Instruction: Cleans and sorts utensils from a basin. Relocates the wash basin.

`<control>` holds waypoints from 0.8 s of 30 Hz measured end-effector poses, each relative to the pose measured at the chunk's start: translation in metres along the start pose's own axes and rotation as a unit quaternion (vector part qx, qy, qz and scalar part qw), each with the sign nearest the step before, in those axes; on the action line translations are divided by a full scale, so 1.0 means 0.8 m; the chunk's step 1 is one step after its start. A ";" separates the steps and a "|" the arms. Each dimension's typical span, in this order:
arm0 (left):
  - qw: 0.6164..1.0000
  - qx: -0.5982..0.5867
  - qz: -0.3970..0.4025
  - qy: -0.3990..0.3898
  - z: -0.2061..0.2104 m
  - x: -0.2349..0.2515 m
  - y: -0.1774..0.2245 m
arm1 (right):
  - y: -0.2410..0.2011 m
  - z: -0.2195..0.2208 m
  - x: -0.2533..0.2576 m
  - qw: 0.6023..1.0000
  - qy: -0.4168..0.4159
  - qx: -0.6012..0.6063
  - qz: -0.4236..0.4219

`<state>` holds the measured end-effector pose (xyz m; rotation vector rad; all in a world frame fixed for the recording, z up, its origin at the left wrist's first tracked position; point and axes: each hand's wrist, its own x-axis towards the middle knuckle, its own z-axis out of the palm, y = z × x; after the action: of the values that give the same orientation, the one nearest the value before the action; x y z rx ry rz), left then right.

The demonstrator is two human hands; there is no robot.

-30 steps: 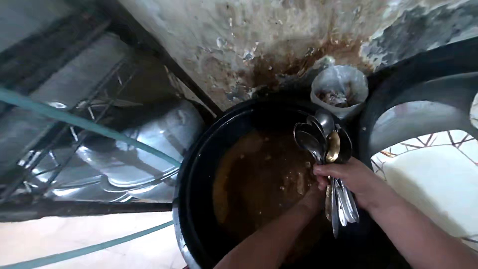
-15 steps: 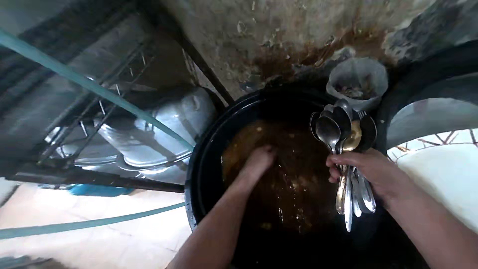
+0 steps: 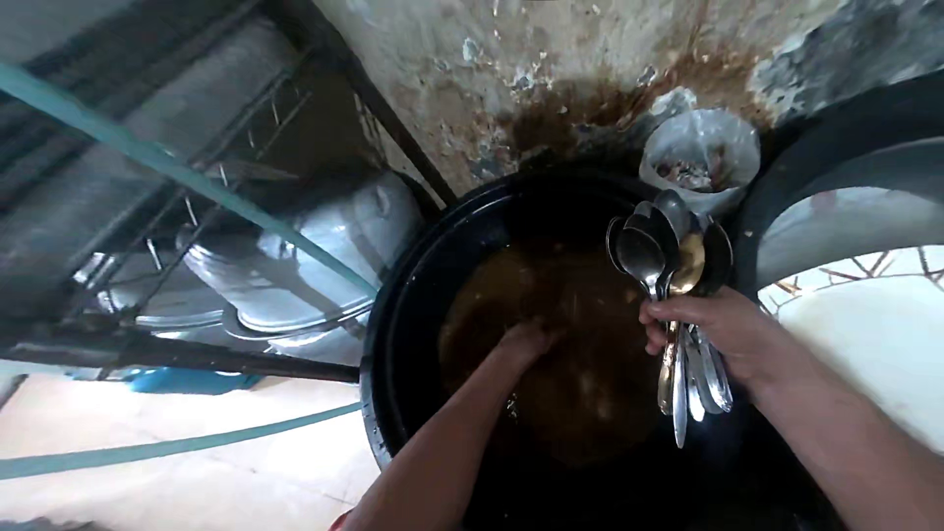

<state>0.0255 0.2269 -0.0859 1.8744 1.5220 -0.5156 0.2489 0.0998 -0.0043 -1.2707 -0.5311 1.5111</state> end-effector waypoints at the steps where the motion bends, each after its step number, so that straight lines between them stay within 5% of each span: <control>1: 1.000 0.002 0.008 -0.027 0.003 -0.013 0.003 | 0.001 -0.001 0.001 1.000 -0.004 0.003 -0.003; 8: 0.977 0.075 0.105 -0.171 0.044 -0.052 -0.004 | -0.003 0.002 -0.001 1.000 0.007 0.004 0.019; 15: 0.943 0.111 0.114 -0.292 0.048 -0.069 0.019 | -0.001 -0.001 0.002 1.000 -0.013 0.016 0.022; 24: 0.925 -0.034 0.026 -0.378 0.067 -0.064 0.023 | -0.005 0.001 0.000 1.000 -0.007 0.007 0.029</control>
<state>0.0358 0.1514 -0.0850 1.3999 0.9483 -1.0028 0.2496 0.1017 -0.0010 -1.2753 -0.4943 1.5704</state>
